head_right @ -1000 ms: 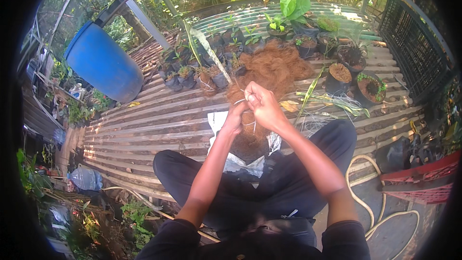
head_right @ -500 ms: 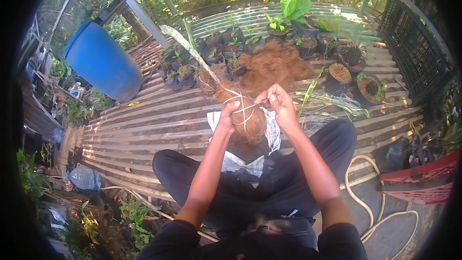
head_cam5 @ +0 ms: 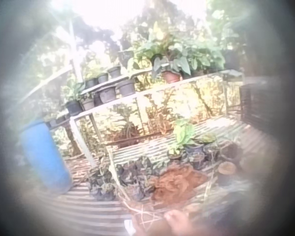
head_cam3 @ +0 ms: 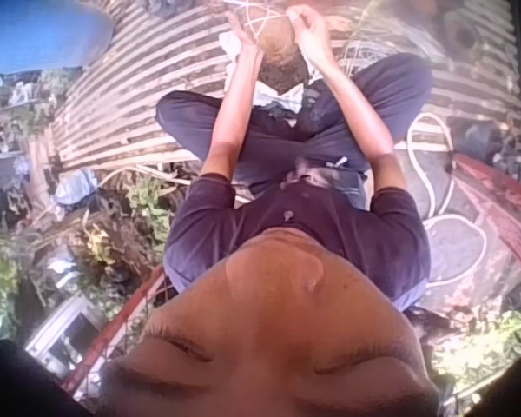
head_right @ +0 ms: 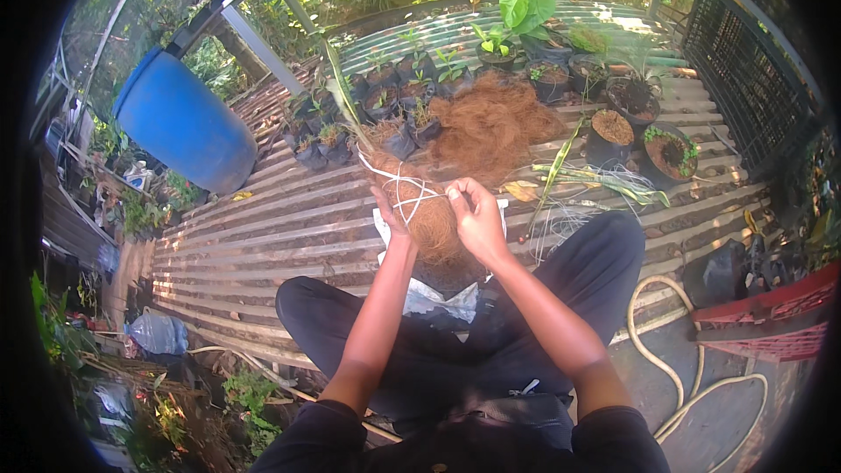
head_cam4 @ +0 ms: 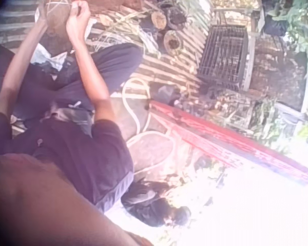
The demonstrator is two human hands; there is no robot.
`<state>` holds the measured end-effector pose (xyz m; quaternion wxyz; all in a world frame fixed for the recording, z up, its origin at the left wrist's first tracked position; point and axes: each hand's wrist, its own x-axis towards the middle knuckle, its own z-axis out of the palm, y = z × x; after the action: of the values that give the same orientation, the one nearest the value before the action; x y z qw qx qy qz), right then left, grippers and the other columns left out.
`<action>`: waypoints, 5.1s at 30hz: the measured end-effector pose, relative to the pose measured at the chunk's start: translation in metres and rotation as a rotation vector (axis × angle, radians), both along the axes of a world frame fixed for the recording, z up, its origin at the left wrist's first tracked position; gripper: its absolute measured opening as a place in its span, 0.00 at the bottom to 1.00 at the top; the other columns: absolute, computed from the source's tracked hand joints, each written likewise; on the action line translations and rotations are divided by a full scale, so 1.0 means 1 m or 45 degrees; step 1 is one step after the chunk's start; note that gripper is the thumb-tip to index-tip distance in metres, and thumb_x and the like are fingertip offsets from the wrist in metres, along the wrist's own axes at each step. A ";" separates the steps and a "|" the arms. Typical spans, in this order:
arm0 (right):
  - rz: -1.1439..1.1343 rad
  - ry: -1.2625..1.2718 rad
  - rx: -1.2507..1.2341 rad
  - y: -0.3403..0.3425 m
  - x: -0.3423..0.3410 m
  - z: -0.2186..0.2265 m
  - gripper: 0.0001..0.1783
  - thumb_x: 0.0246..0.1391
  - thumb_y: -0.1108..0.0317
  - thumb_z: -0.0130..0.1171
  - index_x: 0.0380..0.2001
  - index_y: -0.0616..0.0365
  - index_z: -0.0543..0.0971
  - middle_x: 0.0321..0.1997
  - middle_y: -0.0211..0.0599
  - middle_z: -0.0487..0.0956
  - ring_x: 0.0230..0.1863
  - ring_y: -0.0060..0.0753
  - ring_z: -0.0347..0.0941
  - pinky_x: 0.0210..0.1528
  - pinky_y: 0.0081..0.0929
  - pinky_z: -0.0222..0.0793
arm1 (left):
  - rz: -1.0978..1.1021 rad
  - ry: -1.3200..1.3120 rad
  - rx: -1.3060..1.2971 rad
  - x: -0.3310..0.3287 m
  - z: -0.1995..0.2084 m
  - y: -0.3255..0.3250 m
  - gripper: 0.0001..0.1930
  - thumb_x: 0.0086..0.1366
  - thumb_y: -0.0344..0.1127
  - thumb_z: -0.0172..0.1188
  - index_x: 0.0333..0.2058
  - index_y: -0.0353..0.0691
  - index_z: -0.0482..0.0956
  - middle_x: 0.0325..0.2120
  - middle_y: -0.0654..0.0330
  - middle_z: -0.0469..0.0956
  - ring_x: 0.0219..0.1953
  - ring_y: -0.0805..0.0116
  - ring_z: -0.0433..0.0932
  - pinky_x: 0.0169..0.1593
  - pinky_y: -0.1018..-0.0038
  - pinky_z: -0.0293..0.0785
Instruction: The person sits on a corrugated metal floor and ties a plant's root ball with white string. They then pick up a plant cutting and pack soil around its base by hand, preparing it for planting.
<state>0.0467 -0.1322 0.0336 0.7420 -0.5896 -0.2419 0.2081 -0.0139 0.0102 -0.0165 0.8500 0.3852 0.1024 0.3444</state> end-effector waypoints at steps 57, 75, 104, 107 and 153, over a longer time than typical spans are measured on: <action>-0.379 -1.214 -0.218 -0.013 0.011 0.015 0.12 0.48 0.78 0.66 0.39 0.60 0.83 0.34 0.41 0.79 0.35 0.43 0.79 0.36 0.35 0.76 | 0.095 0.268 0.351 0.008 0.039 -0.007 0.57 0.50 0.20 0.69 0.70 0.35 0.37 0.57 0.49 0.65 0.53 0.62 0.74 0.55 0.67 0.75; -0.314 -1.113 -0.191 -0.018 0.019 0.019 0.08 0.51 0.75 0.65 0.37 0.60 0.82 0.35 0.40 0.80 0.33 0.44 0.80 0.34 0.34 0.76 | 0.021 0.245 0.354 0.006 0.040 -0.013 0.55 0.51 0.20 0.69 0.70 0.40 0.41 0.56 0.52 0.68 0.53 0.62 0.74 0.57 0.66 0.73; -0.351 -1.102 -0.407 -0.017 0.010 0.019 0.06 0.51 0.74 0.62 0.34 0.59 0.77 0.33 0.37 0.74 0.33 0.41 0.75 0.33 0.35 0.72 | 0.081 0.269 0.408 0.007 0.043 -0.017 0.54 0.49 0.22 0.70 0.70 0.35 0.42 0.55 0.51 0.68 0.53 0.62 0.73 0.57 0.67 0.72; -0.142 -0.666 -0.369 -0.015 0.015 0.013 0.03 0.55 0.73 0.59 0.33 0.59 0.77 0.30 0.34 0.73 0.31 0.33 0.73 0.33 0.31 0.69 | 0.128 0.275 0.458 0.006 0.041 -0.020 0.56 0.49 0.23 0.71 0.70 0.33 0.40 0.54 0.50 0.68 0.53 0.62 0.73 0.56 0.66 0.73; 0.233 -0.523 -0.461 -0.033 0.035 0.014 0.07 0.52 0.74 0.64 0.36 0.61 0.79 0.35 0.37 0.76 0.38 0.32 0.76 0.42 0.30 0.73 | -0.010 0.356 0.473 0.013 0.026 -0.015 0.54 0.51 0.24 0.74 0.67 0.31 0.42 0.51 0.48 0.71 0.50 0.61 0.77 0.53 0.66 0.76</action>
<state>0.0813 -0.1654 0.0472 0.5383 -0.7179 -0.3983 0.1903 -0.0010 -0.0045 0.0093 0.7433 0.5794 0.1527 0.2973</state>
